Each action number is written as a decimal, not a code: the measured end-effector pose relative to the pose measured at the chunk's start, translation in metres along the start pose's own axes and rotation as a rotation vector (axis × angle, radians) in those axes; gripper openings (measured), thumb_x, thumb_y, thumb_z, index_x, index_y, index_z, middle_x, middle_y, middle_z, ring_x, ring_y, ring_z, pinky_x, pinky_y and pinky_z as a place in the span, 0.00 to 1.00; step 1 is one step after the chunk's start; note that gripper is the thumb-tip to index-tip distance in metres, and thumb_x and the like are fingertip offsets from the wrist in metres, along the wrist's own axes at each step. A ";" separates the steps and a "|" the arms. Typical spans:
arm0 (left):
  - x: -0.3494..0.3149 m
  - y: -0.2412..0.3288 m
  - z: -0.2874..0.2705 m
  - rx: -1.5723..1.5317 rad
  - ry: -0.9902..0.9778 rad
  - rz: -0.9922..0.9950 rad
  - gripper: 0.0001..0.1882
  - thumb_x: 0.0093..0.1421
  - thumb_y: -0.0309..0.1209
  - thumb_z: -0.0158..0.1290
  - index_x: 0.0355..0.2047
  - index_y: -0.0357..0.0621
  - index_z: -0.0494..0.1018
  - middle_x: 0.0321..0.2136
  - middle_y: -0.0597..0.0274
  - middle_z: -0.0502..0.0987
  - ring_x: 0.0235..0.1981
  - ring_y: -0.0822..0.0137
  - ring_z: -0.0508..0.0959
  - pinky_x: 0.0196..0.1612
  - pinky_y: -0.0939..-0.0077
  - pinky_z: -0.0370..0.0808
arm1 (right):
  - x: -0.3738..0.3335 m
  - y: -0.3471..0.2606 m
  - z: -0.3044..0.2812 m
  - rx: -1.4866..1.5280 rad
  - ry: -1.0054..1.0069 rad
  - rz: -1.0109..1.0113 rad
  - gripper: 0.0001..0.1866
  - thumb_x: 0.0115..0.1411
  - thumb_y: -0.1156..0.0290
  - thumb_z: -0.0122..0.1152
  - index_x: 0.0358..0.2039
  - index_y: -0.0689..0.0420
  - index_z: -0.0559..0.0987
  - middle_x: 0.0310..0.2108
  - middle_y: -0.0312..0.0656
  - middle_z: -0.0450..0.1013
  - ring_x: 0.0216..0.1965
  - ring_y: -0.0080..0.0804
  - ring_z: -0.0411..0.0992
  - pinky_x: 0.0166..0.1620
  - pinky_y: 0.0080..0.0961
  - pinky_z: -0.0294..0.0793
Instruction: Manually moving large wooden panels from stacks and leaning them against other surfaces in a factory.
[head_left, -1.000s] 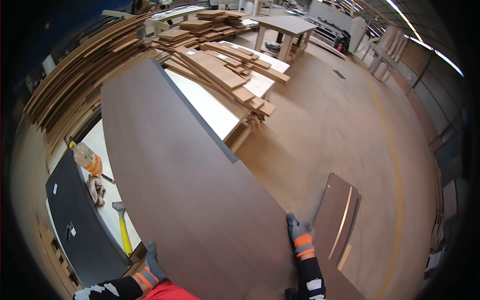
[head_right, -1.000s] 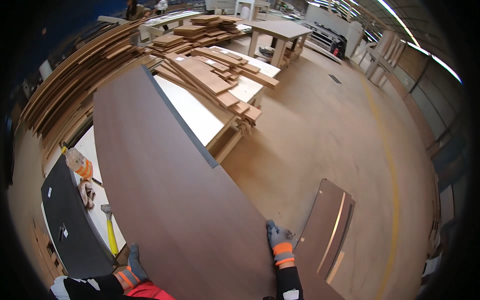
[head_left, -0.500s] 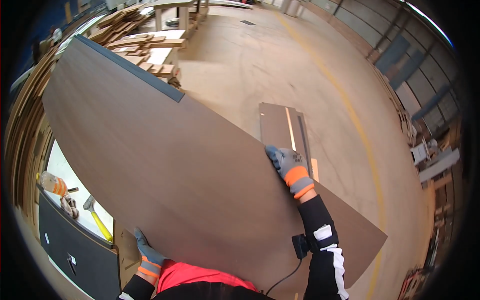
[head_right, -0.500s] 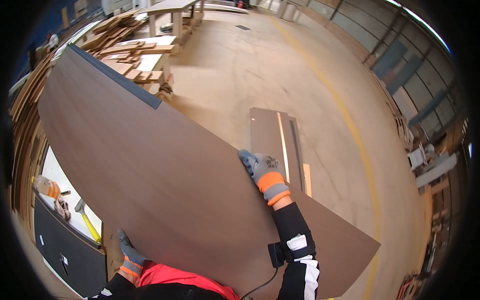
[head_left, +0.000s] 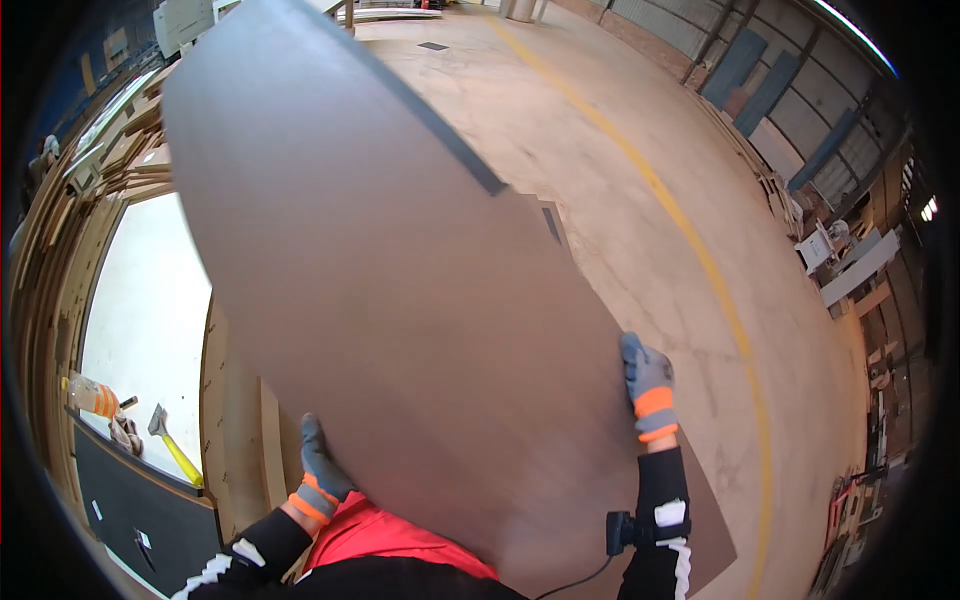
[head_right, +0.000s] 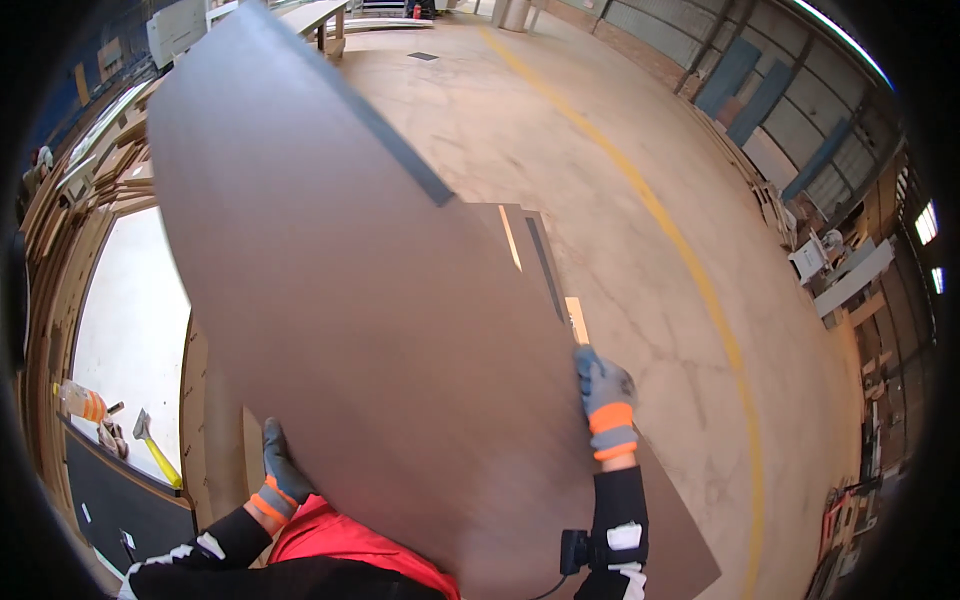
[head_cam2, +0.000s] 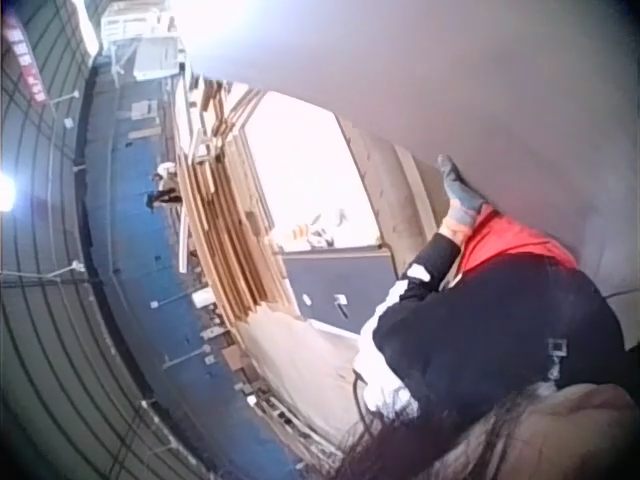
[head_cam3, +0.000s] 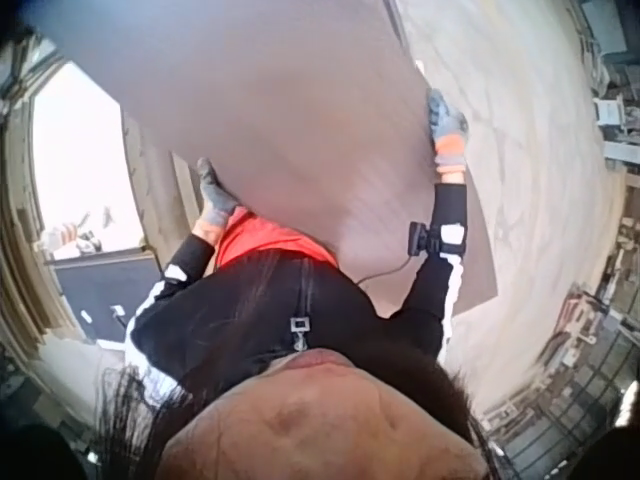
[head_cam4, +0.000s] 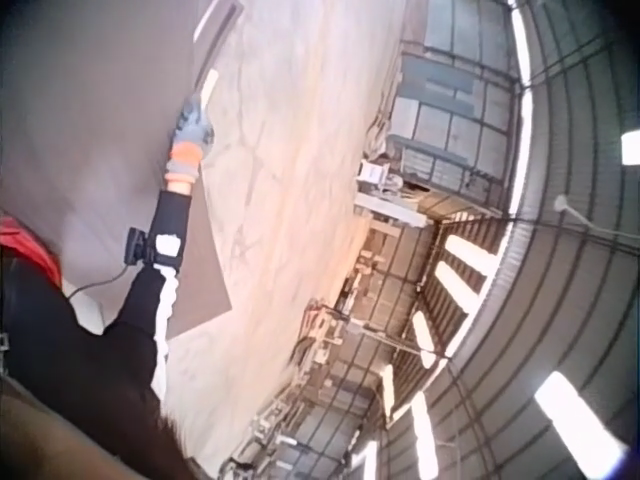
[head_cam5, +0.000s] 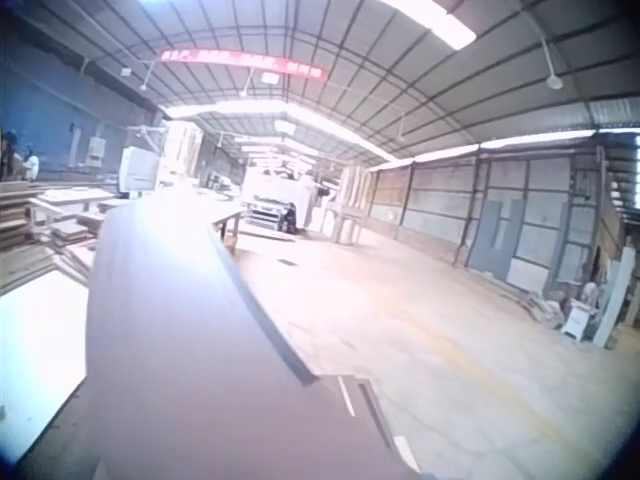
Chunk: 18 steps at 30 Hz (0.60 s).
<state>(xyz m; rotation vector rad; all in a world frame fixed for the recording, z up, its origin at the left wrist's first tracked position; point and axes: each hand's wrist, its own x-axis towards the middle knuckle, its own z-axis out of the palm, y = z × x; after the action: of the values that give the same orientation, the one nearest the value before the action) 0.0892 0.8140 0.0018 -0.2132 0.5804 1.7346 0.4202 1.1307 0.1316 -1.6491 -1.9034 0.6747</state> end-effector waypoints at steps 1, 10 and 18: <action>0.005 -0.003 0.006 -0.005 0.000 -0.083 0.38 0.54 0.62 0.46 0.58 0.52 0.61 0.57 0.60 0.63 0.58 0.53 0.61 0.59 0.46 0.56 | -0.004 0.011 -0.006 0.096 0.054 0.043 0.26 0.60 0.51 0.53 0.14 0.57 0.69 0.10 0.28 0.59 0.14 0.20 0.54 0.19 0.26 0.53; 0.083 -0.032 0.055 0.072 -0.040 -0.320 0.37 0.54 0.61 0.48 0.58 0.52 0.62 0.59 0.61 0.62 0.60 0.57 0.60 0.62 0.49 0.52 | -0.021 0.105 -0.043 0.425 0.231 0.381 0.23 0.61 0.60 0.53 0.11 0.53 0.64 0.10 0.28 0.53 0.13 0.17 0.49 0.17 0.22 0.46; 0.190 -0.065 0.081 0.377 0.045 -0.435 0.39 0.54 0.63 0.45 0.58 0.52 0.62 0.59 0.61 0.62 0.59 0.57 0.61 0.62 0.52 0.52 | 0.001 0.204 -0.026 -0.323 0.381 0.352 0.18 0.60 0.62 0.50 0.20 0.63 0.74 0.16 0.47 0.68 0.16 0.33 0.63 0.24 0.33 0.62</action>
<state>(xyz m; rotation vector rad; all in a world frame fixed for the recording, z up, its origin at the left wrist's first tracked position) 0.1168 1.0265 -0.0304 -0.1014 0.8157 1.1792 0.5865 1.1592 0.0135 -2.1653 -1.5183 0.1567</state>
